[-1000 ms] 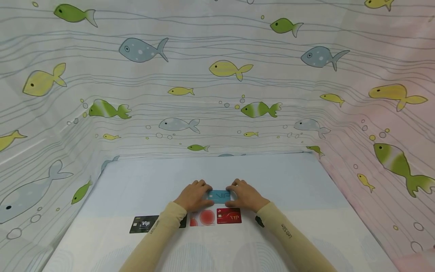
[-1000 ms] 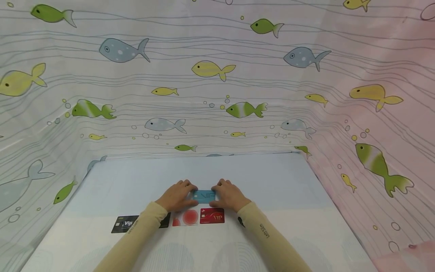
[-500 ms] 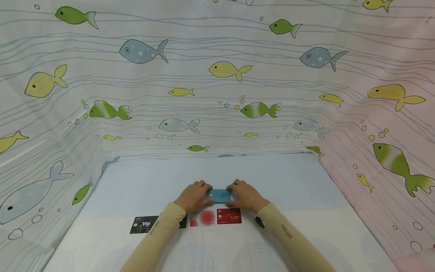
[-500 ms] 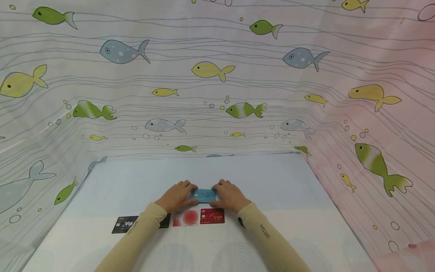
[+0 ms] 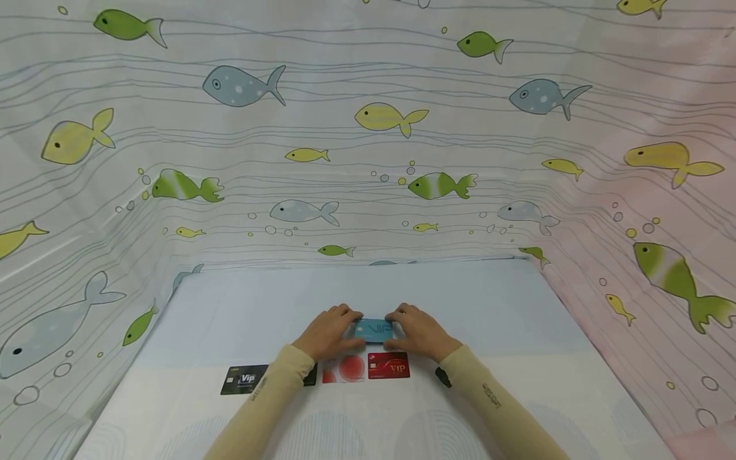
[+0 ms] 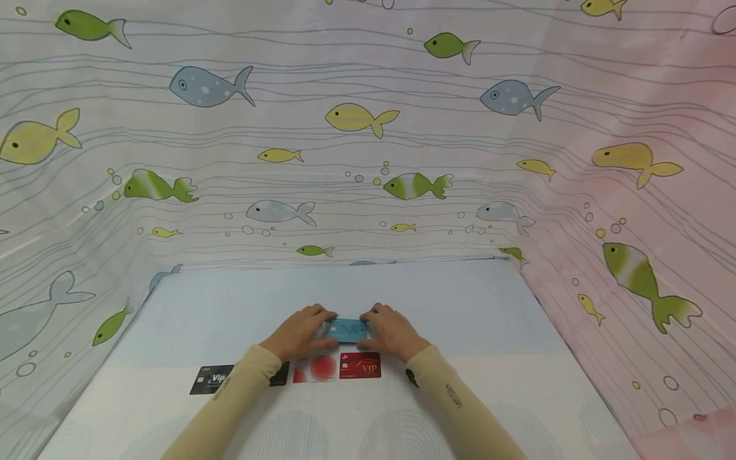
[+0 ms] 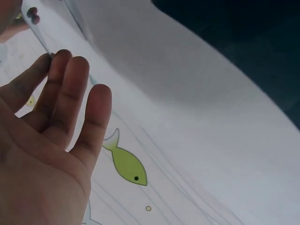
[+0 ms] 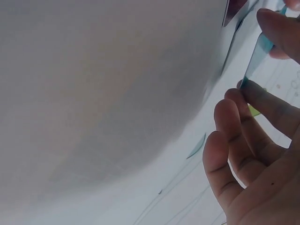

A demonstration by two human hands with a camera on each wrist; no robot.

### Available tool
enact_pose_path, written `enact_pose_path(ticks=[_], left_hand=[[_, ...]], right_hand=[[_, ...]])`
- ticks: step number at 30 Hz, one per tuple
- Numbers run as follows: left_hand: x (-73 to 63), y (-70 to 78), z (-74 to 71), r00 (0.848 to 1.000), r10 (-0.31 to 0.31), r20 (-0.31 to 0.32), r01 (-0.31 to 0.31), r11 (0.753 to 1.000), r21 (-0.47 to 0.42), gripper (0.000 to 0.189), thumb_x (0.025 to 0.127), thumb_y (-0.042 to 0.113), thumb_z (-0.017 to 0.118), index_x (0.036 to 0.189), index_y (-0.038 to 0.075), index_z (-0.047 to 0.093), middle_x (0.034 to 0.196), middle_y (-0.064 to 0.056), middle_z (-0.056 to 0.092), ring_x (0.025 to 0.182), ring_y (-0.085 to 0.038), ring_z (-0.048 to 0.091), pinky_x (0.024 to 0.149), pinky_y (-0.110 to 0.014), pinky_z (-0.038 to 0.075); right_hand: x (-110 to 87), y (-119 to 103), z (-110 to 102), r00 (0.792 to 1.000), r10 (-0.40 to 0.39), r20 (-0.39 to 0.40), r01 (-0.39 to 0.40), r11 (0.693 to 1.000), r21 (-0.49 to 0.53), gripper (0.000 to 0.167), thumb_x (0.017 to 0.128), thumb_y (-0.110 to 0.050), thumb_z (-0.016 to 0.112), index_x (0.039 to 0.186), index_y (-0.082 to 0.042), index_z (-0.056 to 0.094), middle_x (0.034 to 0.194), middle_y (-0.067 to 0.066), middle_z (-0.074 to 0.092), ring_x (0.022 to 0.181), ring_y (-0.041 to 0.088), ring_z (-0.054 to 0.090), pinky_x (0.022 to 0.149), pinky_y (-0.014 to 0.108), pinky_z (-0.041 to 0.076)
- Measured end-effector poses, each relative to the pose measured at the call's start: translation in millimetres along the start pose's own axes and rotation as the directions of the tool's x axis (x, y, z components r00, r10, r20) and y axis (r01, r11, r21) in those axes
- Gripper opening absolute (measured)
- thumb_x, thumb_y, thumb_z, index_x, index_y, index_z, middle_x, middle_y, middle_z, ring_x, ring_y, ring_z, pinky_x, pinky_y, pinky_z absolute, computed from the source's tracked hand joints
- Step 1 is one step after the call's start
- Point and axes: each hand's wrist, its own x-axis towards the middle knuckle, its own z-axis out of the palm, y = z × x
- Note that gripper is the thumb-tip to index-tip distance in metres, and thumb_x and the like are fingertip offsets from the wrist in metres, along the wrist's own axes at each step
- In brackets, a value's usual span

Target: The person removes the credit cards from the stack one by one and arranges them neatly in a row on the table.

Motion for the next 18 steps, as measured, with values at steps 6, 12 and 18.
enact_pose_path(ticks=[6, 12, 18], left_hand=[[-2.4, 1.1, 3.2, 1.000, 0.007, -0.028, -0.007, 1.000, 0.005, 0.058, 0.088, 0.047, 0.076, 0.133, 0.011, 0.064, 0.118, -0.006, 0.062, 0.101, -0.022, 0.059, 0.091, -0.042, 0.052], [-5.1, 3.9, 5.4, 0.998, 0.017, -0.056, -0.018, 1.000, -0.004, 0.056, 0.087, 0.051, 0.076, 0.129, 0.016, 0.066, 0.117, -0.003, 0.062, 0.101, -0.019, 0.059, 0.088, -0.039, 0.053], [-8.5, 11.2, 2.2, 0.997, 0.034, -0.066, -0.035, 0.999, -0.019, 0.050, 0.087, 0.049, 0.076, 0.125, 0.017, 0.069, 0.116, -0.002, 0.062, 0.100, -0.018, 0.060, 0.087, -0.039, 0.053]], right_hand=[[-4.4, 1, 2, 0.999, -0.027, -0.019, 0.027, 0.999, -0.022, 0.061, 0.085, -0.049, 0.080, 0.132, -0.014, 0.066, 0.119, 0.003, 0.060, 0.108, 0.019, 0.060, 0.096, 0.039, 0.052], [-13.2, 0, -3, 1.000, -0.017, -0.012, 0.017, 1.000, 0.006, 0.060, 0.087, -0.050, 0.077, 0.133, -0.015, 0.065, 0.120, 0.002, 0.060, 0.107, 0.018, 0.059, 0.096, 0.038, 0.052], [-22.8, 0, -8, 0.998, -0.061, -0.033, 0.062, 0.998, 0.021, 0.058, 0.087, -0.049, 0.078, 0.132, -0.015, 0.066, 0.119, 0.001, 0.060, 0.105, 0.016, 0.059, 0.093, 0.037, 0.053]])
